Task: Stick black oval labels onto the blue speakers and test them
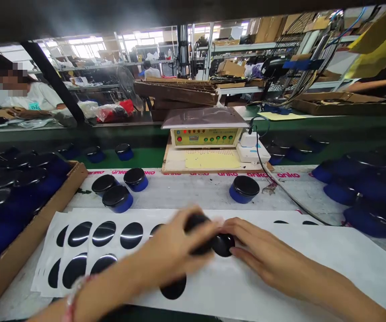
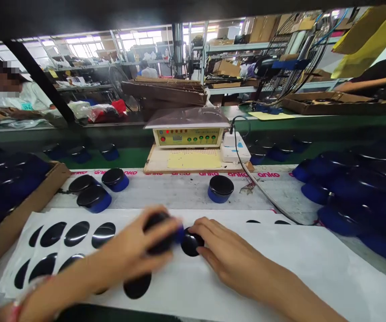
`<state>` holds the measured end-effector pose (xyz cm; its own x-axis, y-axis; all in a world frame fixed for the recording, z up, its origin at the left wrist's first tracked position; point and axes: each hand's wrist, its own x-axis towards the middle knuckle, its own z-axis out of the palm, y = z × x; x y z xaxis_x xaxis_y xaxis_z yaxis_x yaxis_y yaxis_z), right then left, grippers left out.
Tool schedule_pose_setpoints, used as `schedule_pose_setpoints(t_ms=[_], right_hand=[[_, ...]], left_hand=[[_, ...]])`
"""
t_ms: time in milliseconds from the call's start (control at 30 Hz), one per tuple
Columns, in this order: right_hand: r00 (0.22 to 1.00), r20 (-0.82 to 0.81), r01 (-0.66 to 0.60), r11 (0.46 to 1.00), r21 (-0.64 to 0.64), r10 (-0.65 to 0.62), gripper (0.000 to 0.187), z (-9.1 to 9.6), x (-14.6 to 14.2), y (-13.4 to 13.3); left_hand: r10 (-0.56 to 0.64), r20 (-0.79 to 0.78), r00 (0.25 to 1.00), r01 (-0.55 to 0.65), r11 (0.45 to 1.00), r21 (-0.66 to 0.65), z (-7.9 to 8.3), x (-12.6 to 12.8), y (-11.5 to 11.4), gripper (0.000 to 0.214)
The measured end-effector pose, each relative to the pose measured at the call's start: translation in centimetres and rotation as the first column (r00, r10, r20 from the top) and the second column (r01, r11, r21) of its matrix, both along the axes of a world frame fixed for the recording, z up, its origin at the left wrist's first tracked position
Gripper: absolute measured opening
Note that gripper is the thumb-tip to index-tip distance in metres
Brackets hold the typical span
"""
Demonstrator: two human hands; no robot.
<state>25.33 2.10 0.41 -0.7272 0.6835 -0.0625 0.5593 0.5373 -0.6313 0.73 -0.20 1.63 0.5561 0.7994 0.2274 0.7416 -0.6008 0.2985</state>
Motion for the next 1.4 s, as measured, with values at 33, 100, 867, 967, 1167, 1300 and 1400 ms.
schedule_pose_setpoints(t_ms=[33, 100, 867, 967, 1167, 1300, 1400], right_hand=[[0.997, 0.034, -0.063, 0.998, 0.002, 0.063, 0.032, 0.1, -0.2, 0.4], [0.986, 0.104, -0.130, 0.992, 0.000, 0.129, 0.038, 0.5, -0.5, 1.0], [0.912, 0.227, -0.373, 0.920, 0.122, 0.340, 0.042, 1.3, -2.2, 2.7], [0.908, 0.184, -0.406, 0.897, 0.173, 0.376, 0.037, 1.2, -2.0, 2.7], [0.893, 0.315, -0.446, 0.727, 0.522, 0.322, 0.019, 1.7, -0.3, 1.5], [0.999, 0.006, -0.031, 0.820, 0.572, 0.034, 0.011, 2.6, 3.5, -0.4], [0.855, -0.386, 0.455, 0.859, 0.237, -0.346, 0.008, 2.7, 4.8, -2.2]], left_hand=[[0.191, -0.001, 0.982, -0.191, 0.982, 0.016, 0.9, -1.3, 2.1, 0.051], [0.411, -0.010, 0.912, -0.410, 0.911, 0.049, 2.6, -4.4, 7.1, 0.055], [0.413, 0.306, 0.858, -0.421, 0.906, -0.041, -1.8, 0.9, 1.1, 0.045], [0.435, 0.457, 0.776, -0.424, 0.896, -0.132, -4.4, 1.5, 0.8, 0.044], [0.464, 0.454, 0.761, -0.437, 0.883, -0.170, -4.0, 1.0, 0.5, 0.057], [0.332, 0.513, 0.792, -0.302, 0.942, -0.143, -3.4, 2.3, -1.4, 0.070], [0.107, 0.479, 0.871, -0.026, 0.985, -0.173, -4.1, 3.4, -2.5, 0.088]])
